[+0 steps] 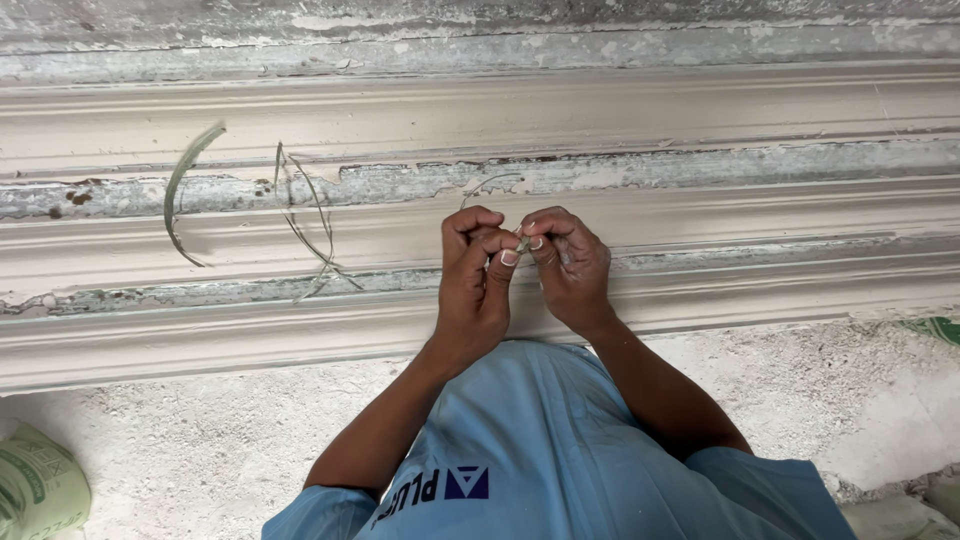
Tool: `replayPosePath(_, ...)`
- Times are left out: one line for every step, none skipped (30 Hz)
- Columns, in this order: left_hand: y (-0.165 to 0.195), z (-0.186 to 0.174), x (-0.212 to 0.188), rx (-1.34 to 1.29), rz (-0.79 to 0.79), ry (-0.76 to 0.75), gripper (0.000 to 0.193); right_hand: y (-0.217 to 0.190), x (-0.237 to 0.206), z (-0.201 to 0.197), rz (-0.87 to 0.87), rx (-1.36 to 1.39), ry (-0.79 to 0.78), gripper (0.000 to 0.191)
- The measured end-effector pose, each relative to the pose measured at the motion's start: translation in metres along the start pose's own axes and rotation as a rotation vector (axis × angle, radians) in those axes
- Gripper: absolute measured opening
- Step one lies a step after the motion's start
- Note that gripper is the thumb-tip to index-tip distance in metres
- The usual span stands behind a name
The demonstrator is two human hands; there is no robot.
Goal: The person stands at a table with long plaster cornice moldings and bends thin flexible strips by hand into curved loops and shapes, placing each finished loop on the molding surface. They repeat this with one strip after another, occasionally repositioning strips already laid on the molding.
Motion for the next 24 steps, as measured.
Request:
replayPosePath(-0.003, 0.001, 0.001, -0.019, -0.014, -0.022, 0.009, -0.001, 0.001, 0.002, -0.014, 0.012, -0.016, 0.006)
replayPosePath(-0.005, 0.002, 0.002, -0.039, -0.027, -0.044, 0.008, -0.003, 0.003, 0.004, -0.027, 0.023, -0.032, 0.007)
replayPosePath(-0.008, 0.003, 0.002, -0.058, -0.045, -0.066, 0.008, -0.005, 0.005, 0.006, -0.037, 0.036, -0.048, 0.007)
replayPosePath(-0.011, 0.003, 0.002, -0.077, -0.056, -0.078, 0.009, -0.007, 0.007, 0.007, -0.05, 0.077, -0.061, 0.009)
replayPosePath(-0.014, 0.002, 0.003, -0.096, -0.064, -0.089, 0.01, -0.01, 0.009, 0.008, -0.066, 0.118, -0.076, 0.011)
replayPosePath(-0.017, 0.002, 0.003, -0.115, -0.073, -0.099, 0.011, -0.013, 0.011, 0.009, -0.08, 0.159, -0.091, 0.014)
replayPosePath(-0.024, 0.001, 0.004, -0.15, -0.118, -0.083, 0.011, -0.013, 0.012, 0.009, -0.064, 0.093, -0.095, 0.013)
replayPosePath(-0.03, 0.0, 0.004, -0.184, -0.162, -0.067, 0.012, -0.014, 0.012, 0.009, -0.048, 0.028, -0.1, 0.013)
replayPosePath(-0.037, 0.0, 0.004, -0.217, -0.205, -0.051, 0.013, -0.014, 0.012, 0.01, -0.034, -0.037, -0.104, 0.013)
replayPosePath(-0.042, -0.002, 0.003, -0.282, -0.238, -0.018, 0.013, -0.019, 0.011, 0.012, -0.072, -0.108, -0.124, 0.017)
replayPosePath(-0.048, -0.003, 0.003, -0.348, -0.271, 0.013, 0.014, -0.024, 0.01, 0.015, -0.109, -0.181, -0.141, 0.02)
replayPosePath(-0.052, -0.004, 0.002, -0.416, -0.305, 0.045, 0.014, -0.028, 0.009, 0.018, -0.145, -0.255, -0.159, 0.024)
replayPosePath(-0.052, -0.004, 0.002, -0.398, -0.3, 0.052, 0.014, -0.029, 0.009, 0.017, -0.158, -0.29, -0.138, 0.024)
replayPosePath(-0.052, -0.005, 0.001, -0.381, -0.295, 0.061, 0.014, -0.03, 0.008, 0.017, -0.171, -0.326, -0.118, 0.024)
replayPosePath(-0.051, -0.005, 0.001, -0.362, -0.289, 0.071, 0.014, -0.03, 0.008, 0.016, -0.183, -0.359, -0.098, 0.024)
replayPosePath(-0.046, -0.006, 0.0, -0.34, -0.253, 0.073, 0.014, -0.031, 0.008, 0.015, -0.21, -0.362, -0.077, 0.021)
replayPosePath(-0.041, -0.006, -0.001, -0.317, -0.219, 0.076, 0.014, -0.032, 0.008, 0.014, -0.235, -0.364, -0.055, 0.017)
replayPosePath(-0.035, -0.006, -0.002, -0.293, -0.185, 0.08, 0.014, -0.033, 0.008, 0.012, -0.26, -0.365, -0.035, 0.013)
replayPosePath(-0.03, -0.008, -0.004, -0.228, -0.156, 0.098, 0.014, -0.03, 0.007, 0.013, -0.247, -0.341, -0.038, 0.012)
replayPosePath(-0.025, -0.01, -0.006, -0.164, -0.127, 0.116, 0.015, -0.027, 0.006, 0.013, -0.234, -0.318, -0.041, 0.011)
replayPosePath(-0.021, -0.012, -0.008, -0.1, -0.098, 0.134, 0.015, -0.024, 0.005, 0.014, -0.222, -0.296, -0.045, 0.011)
replayPosePath(-0.022, -0.012, -0.01, -0.057, -0.124, 0.139, 0.015, -0.022, 0.003, 0.016, -0.216, -0.275, -0.047, 0.01)
replayPosePath(-0.023, -0.012, -0.012, -0.014, -0.15, 0.143, 0.015, -0.02, 0.002, 0.018, -0.212, -0.255, -0.049, 0.009)
replayPosePath(-0.025, -0.013, -0.014, 0.03, -0.176, 0.147, 0.014, -0.018, 0.0, 0.02, -0.206, -0.234, -0.051, 0.008)
Point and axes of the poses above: each hand's wrist, its own x-axis towards the middle knuckle, its own z-axis out of the palm, y = z × x, the point moved 10 cm from there along x, towards the middle knuckle, and after that the axes turned 4 degrees about -z, right-handed, at the moved point
